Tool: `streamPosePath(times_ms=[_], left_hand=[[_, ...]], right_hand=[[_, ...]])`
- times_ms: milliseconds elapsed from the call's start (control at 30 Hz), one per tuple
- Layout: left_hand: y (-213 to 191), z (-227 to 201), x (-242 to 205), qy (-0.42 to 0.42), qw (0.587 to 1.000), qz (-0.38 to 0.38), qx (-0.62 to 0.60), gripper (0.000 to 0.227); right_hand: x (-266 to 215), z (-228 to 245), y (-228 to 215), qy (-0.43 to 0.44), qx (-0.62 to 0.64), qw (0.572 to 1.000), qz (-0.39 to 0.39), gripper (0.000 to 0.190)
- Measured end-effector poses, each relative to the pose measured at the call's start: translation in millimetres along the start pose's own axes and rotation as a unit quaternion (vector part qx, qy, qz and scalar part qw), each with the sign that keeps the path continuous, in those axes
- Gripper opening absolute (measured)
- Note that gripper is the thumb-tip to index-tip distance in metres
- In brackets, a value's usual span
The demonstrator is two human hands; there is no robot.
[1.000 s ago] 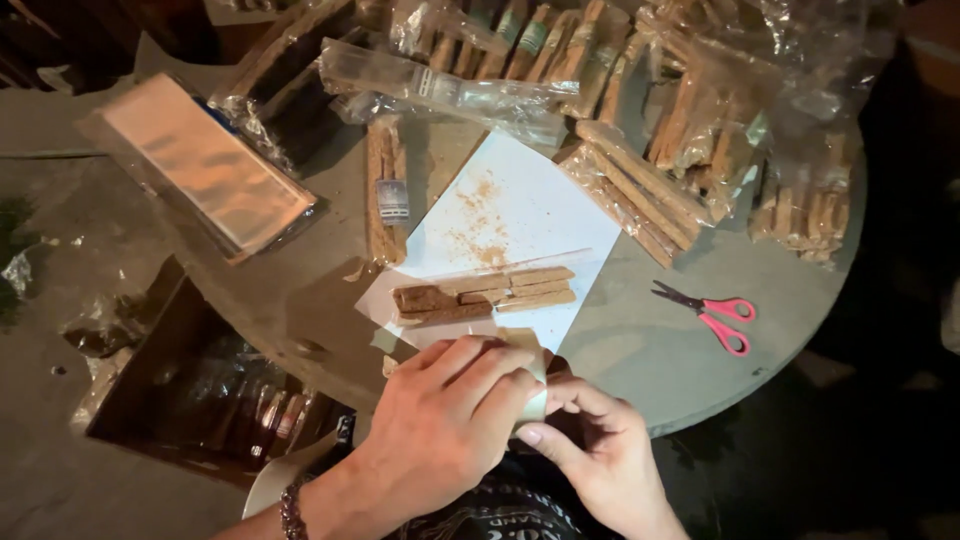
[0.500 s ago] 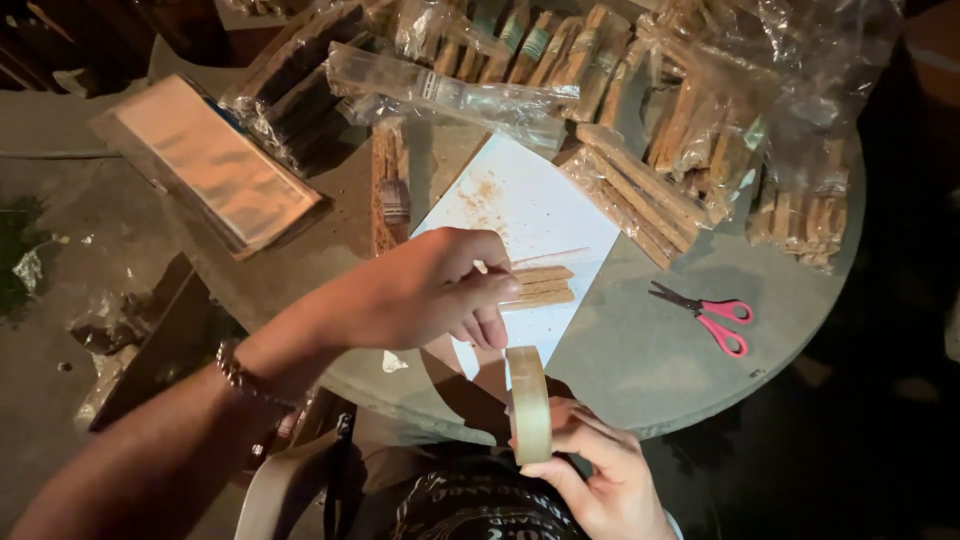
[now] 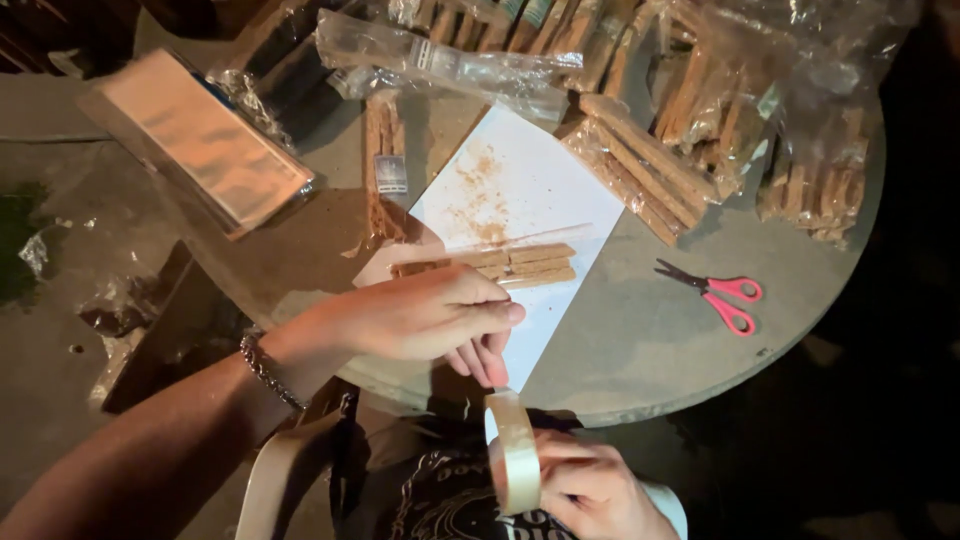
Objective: The person is packaging small wooden sticks by bundling them together with tape and then sliding the bundles into individual plastic sleeves.
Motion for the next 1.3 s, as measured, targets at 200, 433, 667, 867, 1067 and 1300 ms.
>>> streamPosePath(times_ms=[200,433,667,867,1067,1300], left_hand=[[29.3,-3.9,-9.9,-0.041,0.999,0.016,-0.006,0.042],[26.5,-31.2,-35.0,0.083,0.980,-0.095,0.153,0.038],[3.1,-28.2,-45.1,-0.062,0.973,-0.109,0.195,0.040],[11.3,-7.6,-24.5,-0.055,0.992,-0.075,0.079,0.031],[35.1,11.3,-10.9,-0.089,0.994,0.028,-0.051,0.037],[38.6,1.4,-10.5,-0.070,0.994,0.066,-0.059,0.038]], right_hand=[[-18.3,-9.7,2.0,0.243,0.042,0.954,0.170,0.033],[-28.5,-26.7,4.7,0.304,0.154,0.940,0.030,0.047],[-17.0,0.8,10.0,0.232,0.040,0.971,0.043,0.012],[-18.9,2.4,17.1,0.259,0.078,0.957,0.109,0.019],[-19.2,15.6,18.1,0.225,0.095,0.951,0.189,0.038],[-5.4,35.7,8.7,0.178,0.079,0.953,0.233,0.057]])
Point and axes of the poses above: each hand's wrist, its own x-axis towards the middle knuckle, its own y-axis out of the palm, z = x × y, the point moved 6 cm from there along x, towards the middle knuckle, and after that the axes turned 1 degree about -z, right-handed, at the moved point
